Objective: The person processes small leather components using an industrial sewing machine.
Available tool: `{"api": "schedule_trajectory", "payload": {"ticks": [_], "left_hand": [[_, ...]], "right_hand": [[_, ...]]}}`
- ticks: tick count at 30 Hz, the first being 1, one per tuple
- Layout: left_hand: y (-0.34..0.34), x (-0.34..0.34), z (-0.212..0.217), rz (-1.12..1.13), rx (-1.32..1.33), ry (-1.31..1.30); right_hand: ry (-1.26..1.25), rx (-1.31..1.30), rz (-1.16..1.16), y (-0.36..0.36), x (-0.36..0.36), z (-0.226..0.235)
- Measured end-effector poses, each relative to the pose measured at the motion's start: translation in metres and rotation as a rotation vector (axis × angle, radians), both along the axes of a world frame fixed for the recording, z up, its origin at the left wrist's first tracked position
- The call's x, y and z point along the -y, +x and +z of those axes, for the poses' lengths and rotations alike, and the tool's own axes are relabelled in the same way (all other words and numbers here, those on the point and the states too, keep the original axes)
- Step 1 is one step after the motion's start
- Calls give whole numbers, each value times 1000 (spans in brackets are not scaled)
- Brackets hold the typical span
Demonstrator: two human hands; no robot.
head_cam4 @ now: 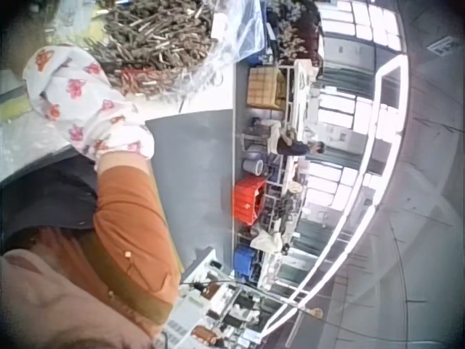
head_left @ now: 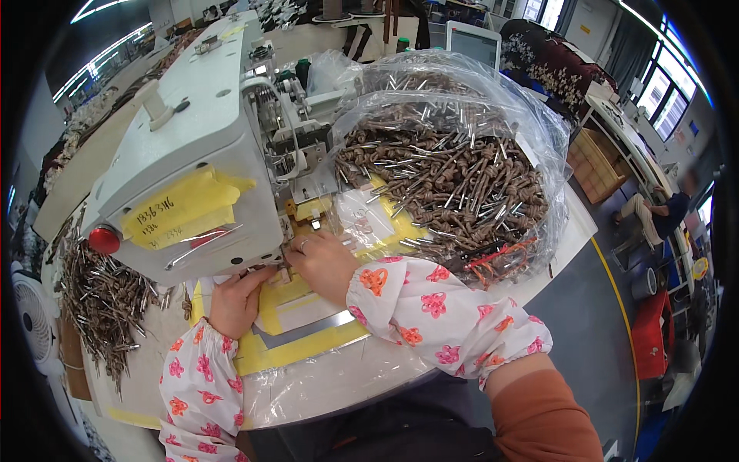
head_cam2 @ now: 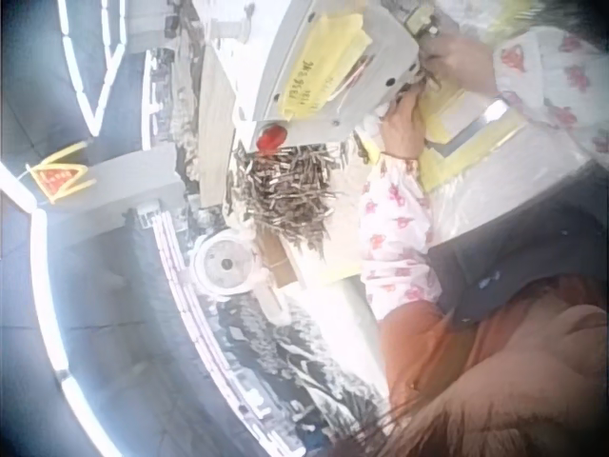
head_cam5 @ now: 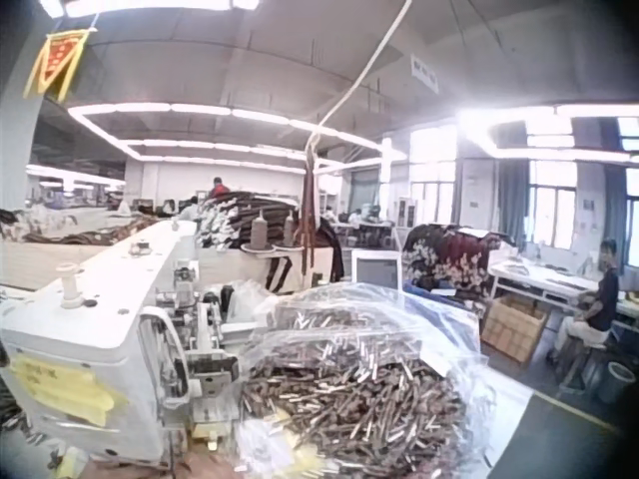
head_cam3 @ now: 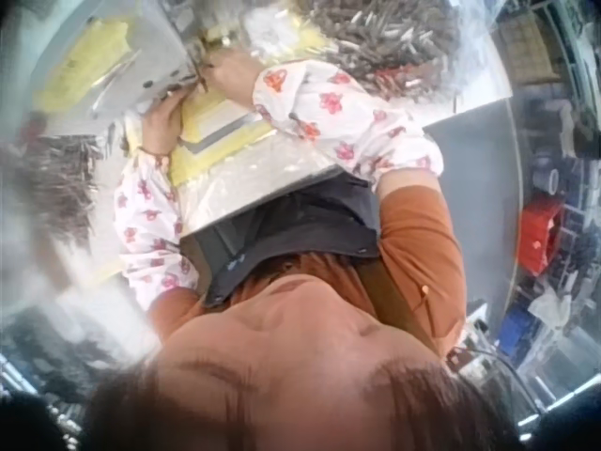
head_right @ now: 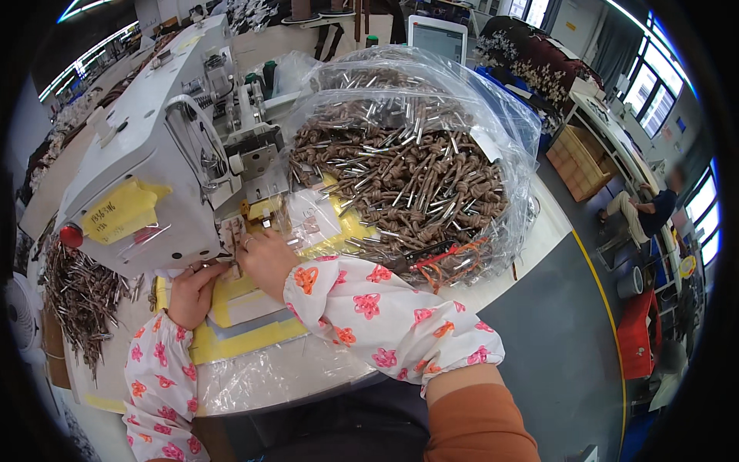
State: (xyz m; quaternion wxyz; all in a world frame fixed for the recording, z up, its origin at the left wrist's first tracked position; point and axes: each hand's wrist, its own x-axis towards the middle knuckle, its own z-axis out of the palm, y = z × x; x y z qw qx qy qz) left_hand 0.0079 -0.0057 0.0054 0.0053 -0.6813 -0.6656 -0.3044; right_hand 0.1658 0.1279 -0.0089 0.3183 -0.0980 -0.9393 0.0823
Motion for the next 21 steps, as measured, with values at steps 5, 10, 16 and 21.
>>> {"api": "schedule_trajectory", "payload": {"ticks": [5,10,16,21], "left_hand": [[15,16,15,147,145,-40],[-49,54,11,149,-4,5],[-34,58,31,229,-216,57],[13,6,12,75,-141,64]], "right_hand": [[-21,-153,13,-3,4,0],[183,123,-62,31,12,38],[435,170,-555,156,-69,117],[501,364,-642,212,-114,110]]}}
